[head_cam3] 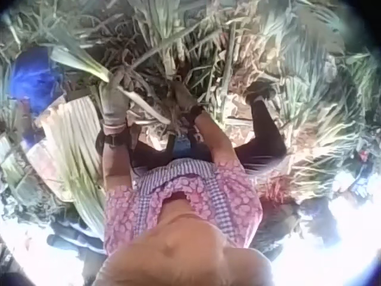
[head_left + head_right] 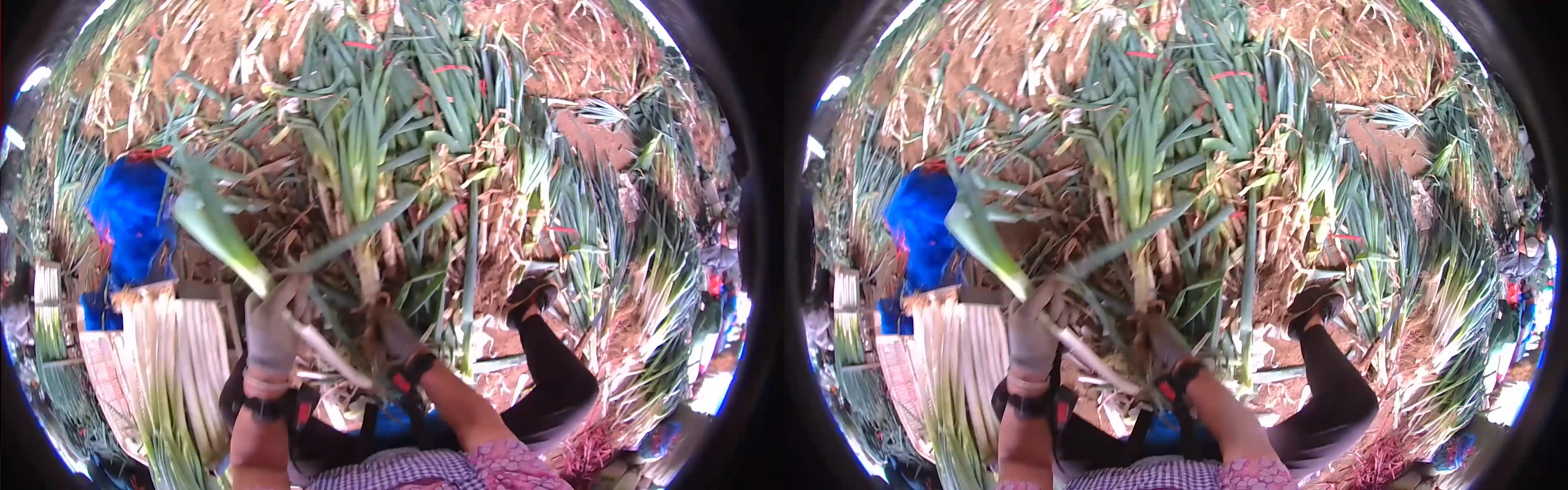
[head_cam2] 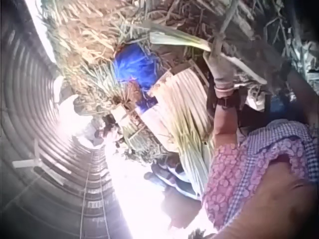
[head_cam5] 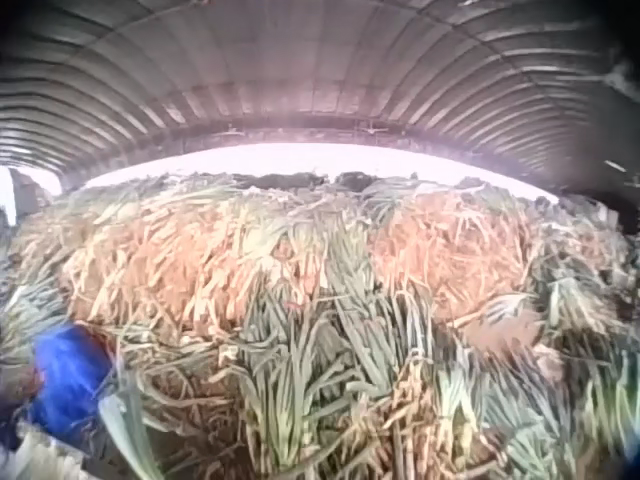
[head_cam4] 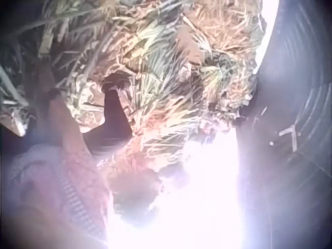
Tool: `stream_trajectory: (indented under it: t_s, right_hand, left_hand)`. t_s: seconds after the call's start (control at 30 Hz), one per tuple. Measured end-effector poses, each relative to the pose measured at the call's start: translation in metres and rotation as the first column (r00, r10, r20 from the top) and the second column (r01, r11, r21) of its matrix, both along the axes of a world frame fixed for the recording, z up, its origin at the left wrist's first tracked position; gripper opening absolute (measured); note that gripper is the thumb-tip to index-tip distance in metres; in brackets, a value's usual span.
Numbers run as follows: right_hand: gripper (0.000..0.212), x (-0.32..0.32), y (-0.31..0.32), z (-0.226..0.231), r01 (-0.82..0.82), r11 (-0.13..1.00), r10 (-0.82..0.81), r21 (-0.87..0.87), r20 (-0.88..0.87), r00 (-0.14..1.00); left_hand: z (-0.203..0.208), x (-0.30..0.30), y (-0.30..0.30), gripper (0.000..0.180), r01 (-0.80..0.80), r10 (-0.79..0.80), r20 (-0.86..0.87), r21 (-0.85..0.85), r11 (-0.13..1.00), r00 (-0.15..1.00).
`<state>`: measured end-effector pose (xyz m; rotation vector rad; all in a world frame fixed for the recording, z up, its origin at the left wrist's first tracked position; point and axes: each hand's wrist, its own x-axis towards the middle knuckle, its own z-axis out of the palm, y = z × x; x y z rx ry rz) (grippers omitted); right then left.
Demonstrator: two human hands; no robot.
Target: The person picks up leeks one at a time, peels away the outer layers by hand, and places the cleaned leeks into a wooden crate.
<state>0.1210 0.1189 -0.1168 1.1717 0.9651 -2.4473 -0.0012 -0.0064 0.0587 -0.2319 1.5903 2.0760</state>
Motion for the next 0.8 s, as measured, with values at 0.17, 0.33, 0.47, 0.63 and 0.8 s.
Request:
stream_trajectory:
  t_s: [0.17, 0.33, 0.47, 0.63, 0.8]
  right_hand:
    - [0.017, 0.009, 0.008, 0.053, 0.041, 0.807, 0.186, 0.589, -0.319, 0.93]
    - [0.021, 0.089, -0.006, 0.196, -0.32, 0.705, 0.445, 0.633, -0.045, 0.894]
    - [0.042, 0.14, -0.015, 0.206, -0.572, 0.425, 0.683, 0.702, 0.166, 0.711]
    - [0.063, 0.172, 0.019, 0.124, -0.591, 0.294, 0.651, 0.751, 0.295, 0.699]
    - [0.053, 0.05, 0.008, 0.136, 0.246, 0.327, 0.36, 0.913, -0.361, 0.86]
  left_hand:
    - [-0.046, -0.014, -0.003, 0.017, -0.02, 0.021, -0.009, 0.023, 1.0, 1.0]
    - [-0.073, -0.027, -0.004, 0.023, 0.161, -0.162, 0.119, 0.013, 0.987, 0.98]
    - [-0.097, -0.014, 0.005, 0.023, 0.125, -0.175, 0.291, 0.182, 0.975, 0.941]
    - [-0.082, 0.003, 0.01, 0.016, 0.138, -0.144, 0.019, 0.167, 0.976, 0.989]
    - [-0.031, 0.007, -0.009, 0.008, 0.213, -0.161, -0.261, 0.187, 0.959, 0.952]
